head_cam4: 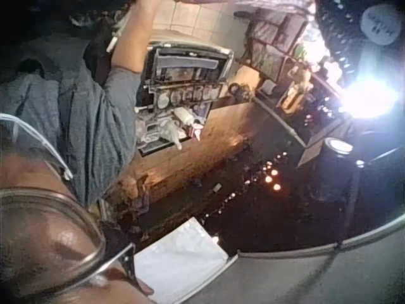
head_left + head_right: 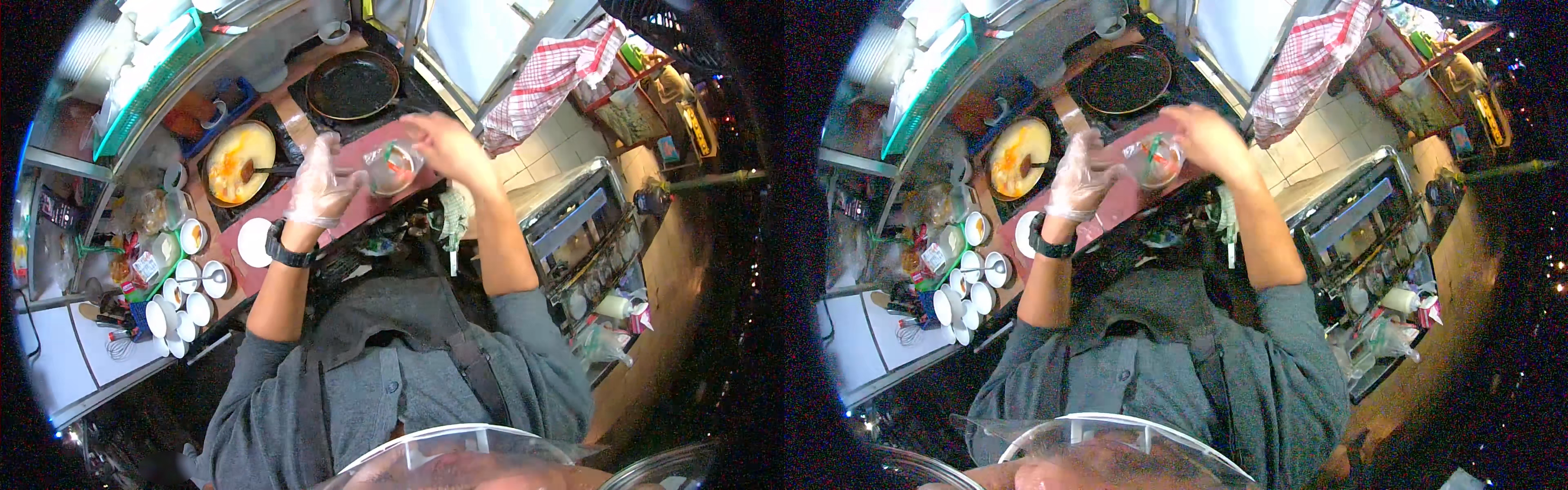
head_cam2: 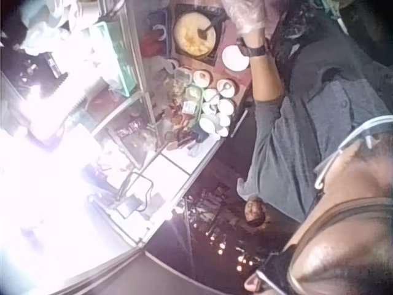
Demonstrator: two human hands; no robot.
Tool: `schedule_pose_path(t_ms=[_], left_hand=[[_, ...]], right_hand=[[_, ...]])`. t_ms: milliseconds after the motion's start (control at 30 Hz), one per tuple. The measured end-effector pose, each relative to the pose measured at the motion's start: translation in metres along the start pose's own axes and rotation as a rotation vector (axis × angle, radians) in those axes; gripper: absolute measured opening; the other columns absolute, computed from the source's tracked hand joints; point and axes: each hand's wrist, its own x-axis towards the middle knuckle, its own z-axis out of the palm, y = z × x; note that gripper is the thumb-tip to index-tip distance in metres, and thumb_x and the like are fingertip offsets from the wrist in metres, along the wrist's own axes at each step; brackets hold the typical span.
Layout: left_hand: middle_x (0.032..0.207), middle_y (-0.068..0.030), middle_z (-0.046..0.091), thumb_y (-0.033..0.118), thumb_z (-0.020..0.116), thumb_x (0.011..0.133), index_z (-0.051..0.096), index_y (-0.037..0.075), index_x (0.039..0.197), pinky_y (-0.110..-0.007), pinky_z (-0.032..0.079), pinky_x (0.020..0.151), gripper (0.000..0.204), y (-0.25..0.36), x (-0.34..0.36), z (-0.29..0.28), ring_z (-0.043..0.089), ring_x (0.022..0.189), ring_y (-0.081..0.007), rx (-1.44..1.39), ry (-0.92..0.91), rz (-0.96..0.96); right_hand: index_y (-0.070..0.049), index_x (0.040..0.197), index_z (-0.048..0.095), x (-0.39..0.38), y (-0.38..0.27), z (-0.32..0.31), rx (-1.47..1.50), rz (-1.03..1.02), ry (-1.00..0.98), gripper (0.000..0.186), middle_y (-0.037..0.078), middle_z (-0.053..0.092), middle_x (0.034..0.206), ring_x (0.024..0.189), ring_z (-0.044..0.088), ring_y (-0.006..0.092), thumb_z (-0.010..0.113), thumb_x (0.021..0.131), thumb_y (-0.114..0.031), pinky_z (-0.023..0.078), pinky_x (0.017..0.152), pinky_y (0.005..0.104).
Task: The person stirs eggs in a pan, adds sauces from bottles, and packs food items into small plastic bags.
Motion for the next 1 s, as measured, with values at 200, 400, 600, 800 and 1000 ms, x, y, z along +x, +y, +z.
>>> schedule_pose_path(t_ms=[200,400,600,800,1000], left_hand=[[0.119,-0.0298,0.062,0.030,0.083,0.078,0.057,-0.002,0.124,-0.049,0.050,0.096,0.062,-0.003,0.010,0.061,0.062,0.108,-0.0451,0.115,0.158,0.301],[0.117,-0.0215,0.066,0.021,0.078,0.075,0.066,0.010,0.124,-0.052,0.052,0.093,0.051,-0.041,0.031,0.094,0.062,0.108,-0.0419,0.410,-0.035,0.217],[0.118,-0.0226,0.067,0.026,0.085,0.066,0.067,0.010,0.125,-0.051,0.051,0.093,0.064,-0.026,0.034,0.115,0.061,0.114,-0.0419,0.339,0.027,0.306],[0.119,-0.0218,0.067,0.031,0.089,0.063,0.069,0.011,0.126,-0.051,0.056,0.084,0.069,-0.039,0.035,0.119,0.067,0.103,-0.0431,0.514,0.112,0.404],[0.119,-0.0181,0.064,0.031,0.085,0.069,0.064,0.010,0.123,-0.048,0.052,0.090,0.062,-0.011,0.040,0.118,0.064,0.105,-0.0383,0.587,-0.024,0.304]], right_hand=[[-0.008,0.109,0.062,-0.004,0.006,0.022,-0.038,0.004,0.043,0.038,0.016,0.058,0.114,0.103,0.062,0.0374,0.080,0.077,-0.019,0.051,0.088,0.0452],[-0.008,0.078,0.071,0.021,0.069,0.099,-0.192,-0.012,-0.026,0.004,0.013,0.069,0.090,0.095,0.066,0.0334,0.069,0.075,-0.009,0.052,0.085,0.0447],[-0.003,0.096,0.079,0.021,0.106,0.109,0.033,0.095,-0.041,0.023,0.015,0.077,0.094,0.089,0.073,0.0301,0.073,0.076,-0.011,0.057,0.082,0.0409],[-0.006,0.102,0.079,0.019,0.112,0.097,0.174,0.117,-0.142,0.022,0.011,0.078,0.091,0.082,0.073,0.0187,0.070,0.085,-0.019,0.055,0.077,0.0372],[-0.005,0.089,0.076,0.017,0.133,0.100,0.163,0.216,-0.307,0.028,0.008,0.073,0.073,0.064,0.064,0.0184,0.070,0.088,-0.033,0.048,0.062,0.0400]])
